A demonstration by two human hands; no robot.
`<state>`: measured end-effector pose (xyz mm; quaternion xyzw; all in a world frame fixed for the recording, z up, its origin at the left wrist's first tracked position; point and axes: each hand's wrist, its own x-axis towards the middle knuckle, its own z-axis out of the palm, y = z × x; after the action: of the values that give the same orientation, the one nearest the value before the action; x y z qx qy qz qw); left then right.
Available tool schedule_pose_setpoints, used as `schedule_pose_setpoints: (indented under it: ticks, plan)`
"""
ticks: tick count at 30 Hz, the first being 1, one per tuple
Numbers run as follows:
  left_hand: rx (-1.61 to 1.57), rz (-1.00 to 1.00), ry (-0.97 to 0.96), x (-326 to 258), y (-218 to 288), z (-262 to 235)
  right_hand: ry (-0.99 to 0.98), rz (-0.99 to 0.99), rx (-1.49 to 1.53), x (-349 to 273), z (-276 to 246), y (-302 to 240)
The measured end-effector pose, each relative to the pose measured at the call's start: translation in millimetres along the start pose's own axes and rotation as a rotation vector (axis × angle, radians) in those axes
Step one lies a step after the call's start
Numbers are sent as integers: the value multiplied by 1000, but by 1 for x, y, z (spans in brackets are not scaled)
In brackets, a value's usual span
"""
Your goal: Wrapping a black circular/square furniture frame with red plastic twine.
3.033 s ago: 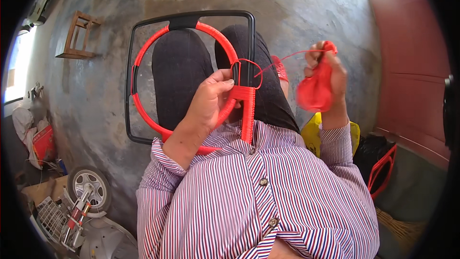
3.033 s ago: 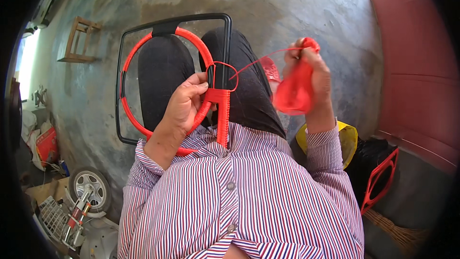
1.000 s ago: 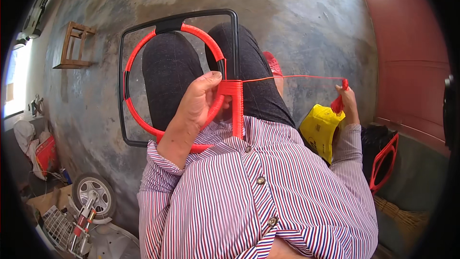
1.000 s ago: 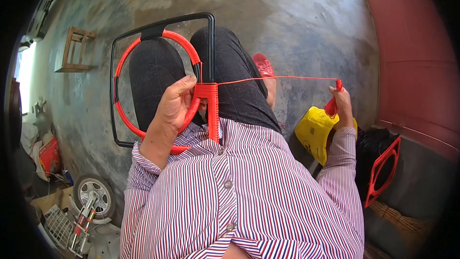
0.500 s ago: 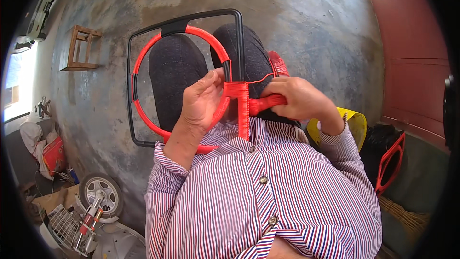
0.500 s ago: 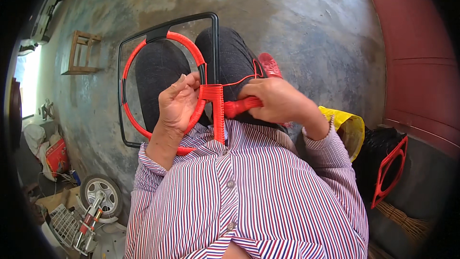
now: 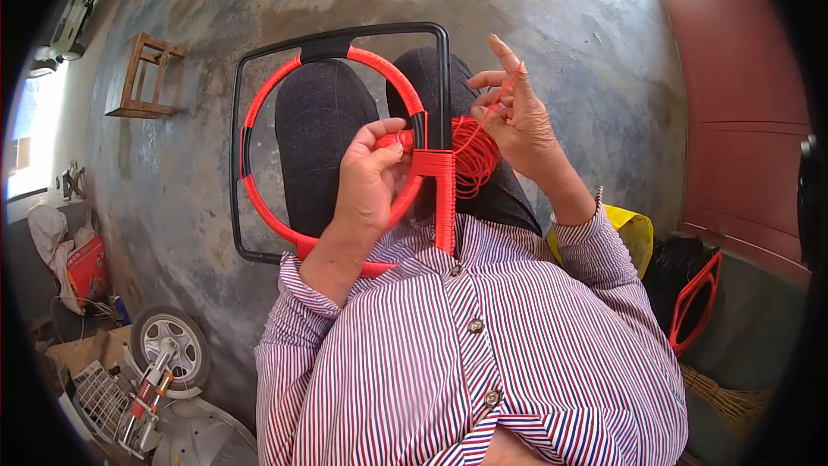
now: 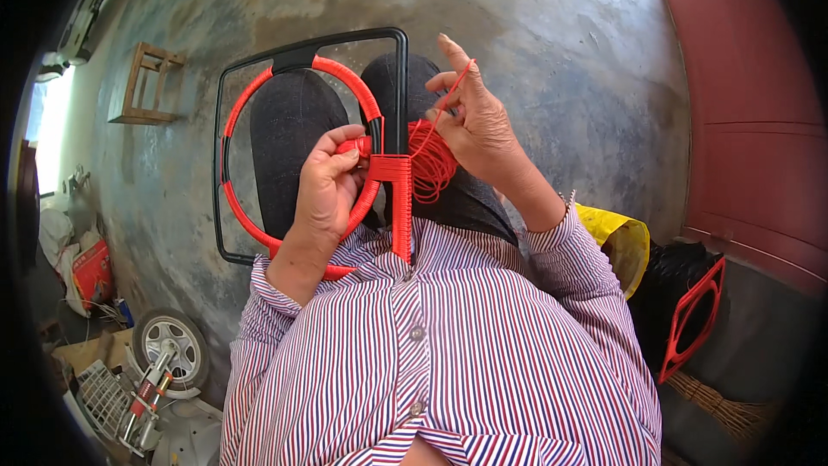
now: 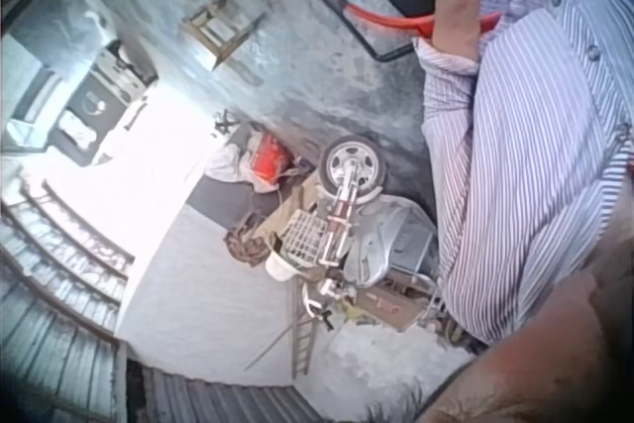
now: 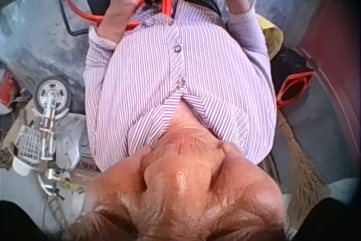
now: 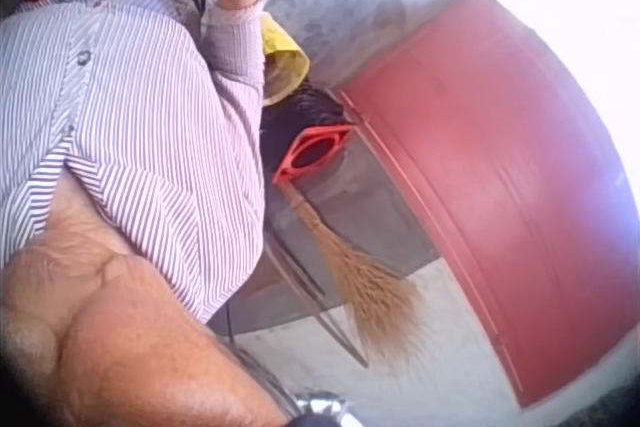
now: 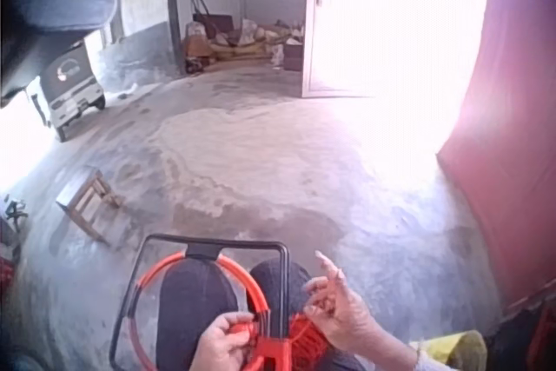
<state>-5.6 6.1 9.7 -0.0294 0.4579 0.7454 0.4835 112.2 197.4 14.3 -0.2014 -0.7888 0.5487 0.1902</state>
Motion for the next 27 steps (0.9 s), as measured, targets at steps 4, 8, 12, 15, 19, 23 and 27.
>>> schedule_pose_setpoints:
  ticks: [4, 8, 12, 15, 19, 23, 27]
  plan:
    - [532, 522, 57, -7, -10, 4, -34, -381, -327, 3, 19, -26]
    - [704, 831, -106, -13, -22, 1, -192, -535, -514, -1, 42, -26]
    - [654, 821, -155, -15, -16, 9, -143, -483, -156, 4, 38, -12]
    - [559, 717, -127, -13, -14, 6, -19, -233, -83, 5, 26, -18]
    - [418, 602, -80, -10, -16, 4, -136, -101, -89, 6, -13, -15]
    - [300, 491, 11, -9, -10, 4, -150, -9, 11, -3, -59, -11]
    - [152, 272, 38, 5, -10, -5, 16, 113, 352, -18, -104, -5]
